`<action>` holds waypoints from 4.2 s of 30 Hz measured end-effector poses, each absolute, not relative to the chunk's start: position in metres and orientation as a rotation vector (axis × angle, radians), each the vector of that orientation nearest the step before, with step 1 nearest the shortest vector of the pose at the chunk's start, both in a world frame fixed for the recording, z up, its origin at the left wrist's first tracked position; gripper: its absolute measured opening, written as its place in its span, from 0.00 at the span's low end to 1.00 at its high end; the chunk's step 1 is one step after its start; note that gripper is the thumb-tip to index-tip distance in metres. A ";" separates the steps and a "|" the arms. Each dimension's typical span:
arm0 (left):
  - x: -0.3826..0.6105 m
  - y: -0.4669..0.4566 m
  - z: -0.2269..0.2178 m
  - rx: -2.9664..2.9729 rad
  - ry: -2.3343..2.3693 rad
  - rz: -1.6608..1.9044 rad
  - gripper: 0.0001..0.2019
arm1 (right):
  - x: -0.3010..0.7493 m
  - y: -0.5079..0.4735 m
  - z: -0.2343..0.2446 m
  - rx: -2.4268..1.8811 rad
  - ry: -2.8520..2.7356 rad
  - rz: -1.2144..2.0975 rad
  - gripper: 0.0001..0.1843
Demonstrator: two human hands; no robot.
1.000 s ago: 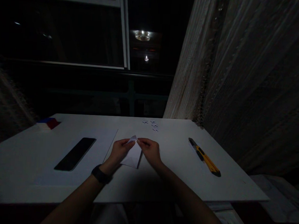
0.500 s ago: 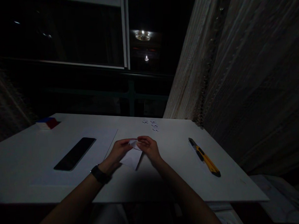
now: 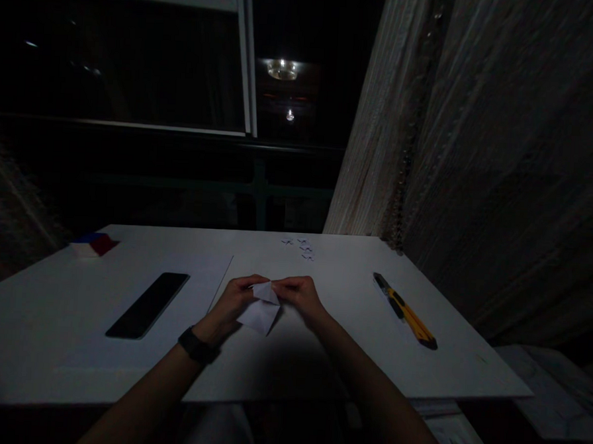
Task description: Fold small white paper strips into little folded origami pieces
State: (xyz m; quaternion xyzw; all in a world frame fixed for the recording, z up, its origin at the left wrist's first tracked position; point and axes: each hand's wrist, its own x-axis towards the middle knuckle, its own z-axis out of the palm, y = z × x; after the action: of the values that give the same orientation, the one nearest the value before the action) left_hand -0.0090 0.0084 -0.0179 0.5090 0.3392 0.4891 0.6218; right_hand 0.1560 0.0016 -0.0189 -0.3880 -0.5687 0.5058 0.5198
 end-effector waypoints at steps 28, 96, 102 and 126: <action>-0.004 0.008 -0.023 1.310 0.995 1.208 0.17 | 0.156 0.002 -0.016 -1.105 -1.351 1.164 0.14; -0.001 0.011 -0.027 1.291 0.892 1.220 0.13 | 0.150 0.003 -0.028 -1.034 -1.484 0.844 0.08; 0.002 0.009 -0.024 1.365 1.057 1.285 0.13 | 0.149 0.005 -0.025 -1.025 -1.449 0.913 0.09; -0.003 0.012 -0.029 1.506 1.182 1.326 0.15 | 0.145 0.005 -0.031 -1.114 -1.428 0.936 0.10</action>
State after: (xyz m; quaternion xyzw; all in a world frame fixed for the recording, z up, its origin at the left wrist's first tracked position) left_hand -0.0030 0.0117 -0.0292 0.5940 0.4662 0.5231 0.3952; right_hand 0.1446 0.0051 -0.0305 -0.4654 -0.5966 0.3910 0.5240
